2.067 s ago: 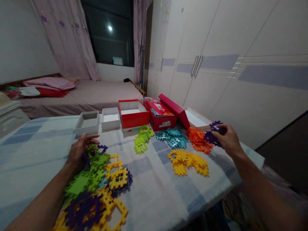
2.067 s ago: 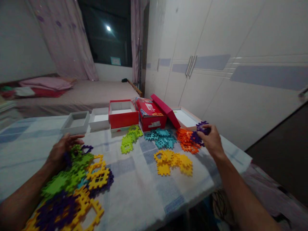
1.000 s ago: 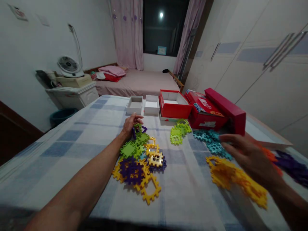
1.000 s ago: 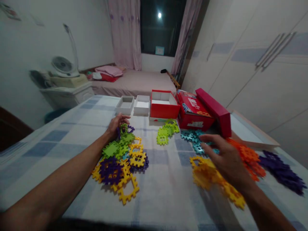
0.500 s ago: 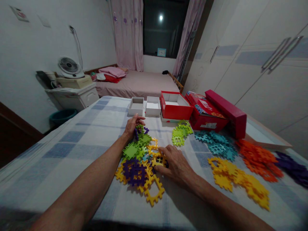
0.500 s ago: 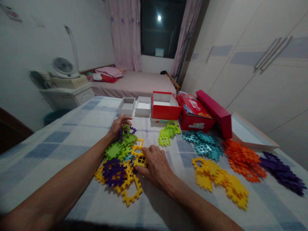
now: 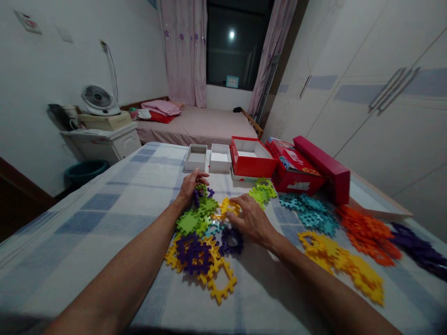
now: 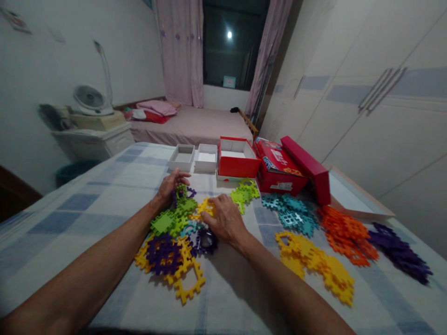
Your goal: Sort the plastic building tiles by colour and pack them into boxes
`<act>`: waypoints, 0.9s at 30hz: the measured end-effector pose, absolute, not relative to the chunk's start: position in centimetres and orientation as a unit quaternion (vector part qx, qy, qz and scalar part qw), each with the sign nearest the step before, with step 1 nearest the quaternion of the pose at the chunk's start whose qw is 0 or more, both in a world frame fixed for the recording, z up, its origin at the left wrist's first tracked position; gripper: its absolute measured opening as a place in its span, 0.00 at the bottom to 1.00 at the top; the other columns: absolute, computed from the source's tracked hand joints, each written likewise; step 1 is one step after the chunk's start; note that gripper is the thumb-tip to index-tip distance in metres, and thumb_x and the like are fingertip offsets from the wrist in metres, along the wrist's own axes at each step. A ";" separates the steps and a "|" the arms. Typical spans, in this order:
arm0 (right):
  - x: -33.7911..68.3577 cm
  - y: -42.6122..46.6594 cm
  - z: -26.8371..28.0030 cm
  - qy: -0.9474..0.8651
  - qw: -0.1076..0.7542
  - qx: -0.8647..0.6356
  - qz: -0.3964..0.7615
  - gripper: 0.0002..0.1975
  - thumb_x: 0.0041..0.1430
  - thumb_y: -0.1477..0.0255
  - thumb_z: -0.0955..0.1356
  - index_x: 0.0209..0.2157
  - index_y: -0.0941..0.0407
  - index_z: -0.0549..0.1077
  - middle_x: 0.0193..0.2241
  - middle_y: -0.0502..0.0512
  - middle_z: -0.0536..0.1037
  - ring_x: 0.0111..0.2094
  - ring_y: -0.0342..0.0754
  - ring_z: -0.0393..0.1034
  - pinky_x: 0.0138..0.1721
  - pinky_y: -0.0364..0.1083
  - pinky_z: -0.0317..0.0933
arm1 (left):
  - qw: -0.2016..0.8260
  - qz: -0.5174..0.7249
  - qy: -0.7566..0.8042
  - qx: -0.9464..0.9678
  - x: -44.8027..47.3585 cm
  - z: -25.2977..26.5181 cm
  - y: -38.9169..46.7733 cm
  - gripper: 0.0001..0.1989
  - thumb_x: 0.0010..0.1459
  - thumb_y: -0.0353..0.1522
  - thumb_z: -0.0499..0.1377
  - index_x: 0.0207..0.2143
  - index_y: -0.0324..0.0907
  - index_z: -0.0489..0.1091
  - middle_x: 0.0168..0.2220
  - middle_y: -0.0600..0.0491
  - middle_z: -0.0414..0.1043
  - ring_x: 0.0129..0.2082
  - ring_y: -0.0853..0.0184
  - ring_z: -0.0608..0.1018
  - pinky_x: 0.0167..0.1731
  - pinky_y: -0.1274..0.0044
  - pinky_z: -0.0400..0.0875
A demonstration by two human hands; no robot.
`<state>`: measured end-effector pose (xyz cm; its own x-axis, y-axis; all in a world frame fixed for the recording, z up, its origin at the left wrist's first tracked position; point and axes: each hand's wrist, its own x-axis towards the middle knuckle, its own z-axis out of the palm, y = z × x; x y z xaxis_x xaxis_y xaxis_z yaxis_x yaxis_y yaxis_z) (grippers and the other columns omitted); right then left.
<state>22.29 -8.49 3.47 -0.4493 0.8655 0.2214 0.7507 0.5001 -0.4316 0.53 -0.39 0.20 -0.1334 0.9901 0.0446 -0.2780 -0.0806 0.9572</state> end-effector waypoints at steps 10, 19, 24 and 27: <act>19.6 -7.0 2.9 -0.868 0.086 -0.475 0.117 0.27 0.55 0.60 0.67 0.54 0.57 0.66 0.46 0.62 0.69 0.48 0.55 0.63 0.47 0.52 0.57 | 0.519 0.614 0.432 0.407 0.4 0.1 -0.3 0.30 0.46 0.54 0.58 0.31 0.34 0.73 0.18 0.53 0.71 0.15 0.75 0.67 0.14 0.82 0.57; 18.8 -4.9 2.5 -0.828 0.075 -0.518 0.200 0.25 0.42 0.64 0.73 0.42 0.59 0.67 0.38 0.57 0.68 0.35 0.48 0.65 0.32 0.43 0.57 | 0.520 0.614 0.436 0.404 0.5 0.2 -0.3 0.29 0.46 0.54 0.58 0.30 0.34 0.73 0.18 0.53 0.71 0.14 0.75 0.68 0.13 0.82 0.58; 19.1 -6.4 3.3 -0.823 0.116 -0.523 0.187 0.18 0.49 0.66 0.69 0.41 0.57 0.63 0.35 0.53 0.69 0.33 0.45 0.63 0.32 0.43 0.53 | 0.524 0.608 0.438 0.404 0.4 0.2 -0.3 0.29 0.46 0.53 0.58 0.31 0.33 0.73 0.18 0.53 0.71 0.14 0.75 0.68 0.13 0.82 0.59; 22.1 -8.1 4.9 -0.816 0.156 -0.527 0.180 0.14 0.53 0.68 0.66 0.42 0.56 0.62 0.34 0.51 0.70 0.34 0.46 0.64 0.34 0.43 0.54 | 0.526 0.607 0.437 0.405 0.3 0.2 -0.3 0.29 0.46 0.53 0.58 0.32 0.33 0.73 0.18 0.54 0.71 0.13 0.76 0.67 0.13 0.83 0.58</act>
<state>22.06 -8.08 4.86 -0.3954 0.9163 0.0637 0.8039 0.3788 -0.4586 0.31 -0.35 0.17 -0.1181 0.9925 0.0310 -0.2851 -0.0638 0.9564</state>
